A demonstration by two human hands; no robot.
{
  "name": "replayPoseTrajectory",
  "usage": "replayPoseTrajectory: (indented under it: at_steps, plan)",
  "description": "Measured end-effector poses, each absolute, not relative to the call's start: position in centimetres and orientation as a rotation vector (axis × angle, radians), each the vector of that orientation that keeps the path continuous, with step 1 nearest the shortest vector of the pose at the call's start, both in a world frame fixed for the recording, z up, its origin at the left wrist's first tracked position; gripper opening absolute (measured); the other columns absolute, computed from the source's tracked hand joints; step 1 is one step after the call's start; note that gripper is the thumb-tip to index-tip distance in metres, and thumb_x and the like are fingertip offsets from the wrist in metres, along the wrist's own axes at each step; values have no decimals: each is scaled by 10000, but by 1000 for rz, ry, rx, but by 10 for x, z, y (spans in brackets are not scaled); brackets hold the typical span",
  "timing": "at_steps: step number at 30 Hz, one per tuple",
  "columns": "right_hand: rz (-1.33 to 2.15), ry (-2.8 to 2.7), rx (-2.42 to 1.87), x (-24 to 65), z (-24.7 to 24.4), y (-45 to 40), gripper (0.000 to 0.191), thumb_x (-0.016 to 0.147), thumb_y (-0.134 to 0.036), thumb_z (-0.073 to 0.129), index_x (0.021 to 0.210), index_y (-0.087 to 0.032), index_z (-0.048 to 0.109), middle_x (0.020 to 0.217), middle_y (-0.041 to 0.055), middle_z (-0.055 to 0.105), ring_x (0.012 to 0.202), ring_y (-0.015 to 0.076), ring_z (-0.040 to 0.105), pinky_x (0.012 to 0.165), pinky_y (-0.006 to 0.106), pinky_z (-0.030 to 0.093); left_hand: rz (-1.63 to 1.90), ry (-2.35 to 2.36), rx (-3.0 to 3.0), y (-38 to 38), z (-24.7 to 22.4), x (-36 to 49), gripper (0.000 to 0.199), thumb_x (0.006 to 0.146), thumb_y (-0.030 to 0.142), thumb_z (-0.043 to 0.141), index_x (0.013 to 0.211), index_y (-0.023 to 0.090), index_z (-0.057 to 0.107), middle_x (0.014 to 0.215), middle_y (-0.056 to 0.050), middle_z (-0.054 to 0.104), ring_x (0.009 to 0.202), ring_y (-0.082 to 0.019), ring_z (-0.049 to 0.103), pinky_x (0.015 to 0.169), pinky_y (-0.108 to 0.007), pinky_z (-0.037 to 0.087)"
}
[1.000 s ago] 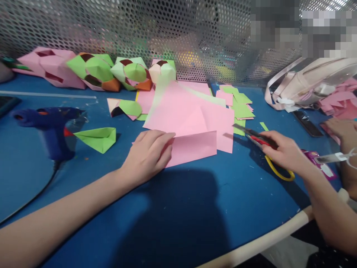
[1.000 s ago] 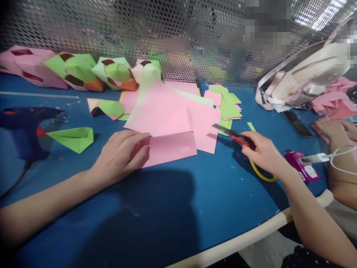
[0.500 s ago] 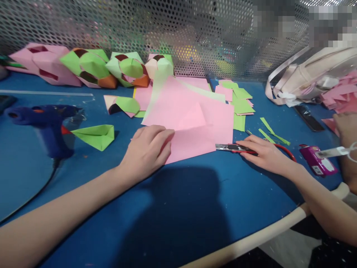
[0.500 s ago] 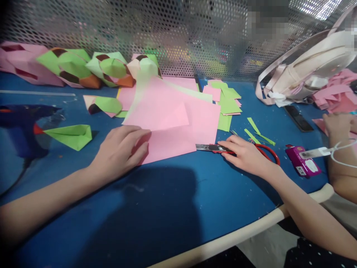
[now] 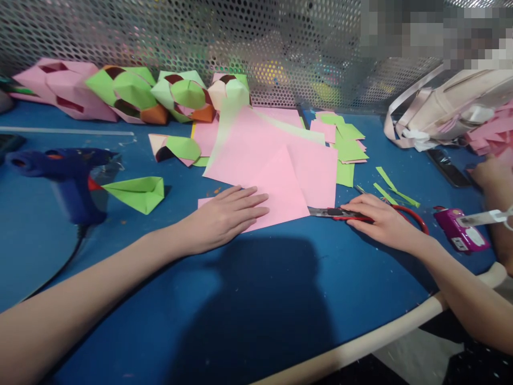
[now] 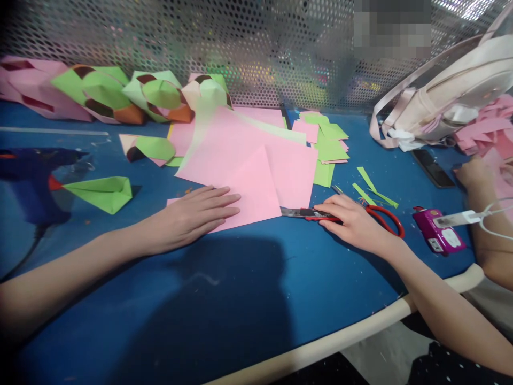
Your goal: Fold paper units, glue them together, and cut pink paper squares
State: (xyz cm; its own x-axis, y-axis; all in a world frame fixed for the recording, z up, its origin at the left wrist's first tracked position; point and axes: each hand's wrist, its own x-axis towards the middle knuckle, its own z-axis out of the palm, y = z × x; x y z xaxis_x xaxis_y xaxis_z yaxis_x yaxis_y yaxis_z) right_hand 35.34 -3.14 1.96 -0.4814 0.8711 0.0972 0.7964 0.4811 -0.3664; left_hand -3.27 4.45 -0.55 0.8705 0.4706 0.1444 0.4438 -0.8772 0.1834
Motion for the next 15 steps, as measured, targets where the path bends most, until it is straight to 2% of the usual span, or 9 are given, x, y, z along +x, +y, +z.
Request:
replayPoseTrajectory:
  at_steps: [15]
  plan:
    - [439,-2378,-1374,357,9,-36,354,925,-264,545,1276,-241,587,1105,88,572,1020,215,554,875,390,475,230,725,2940,45,-5,-33,402,1008,302,322,1332,219,545,1477,-38,440,1416,-228,321,1187,-427,229]
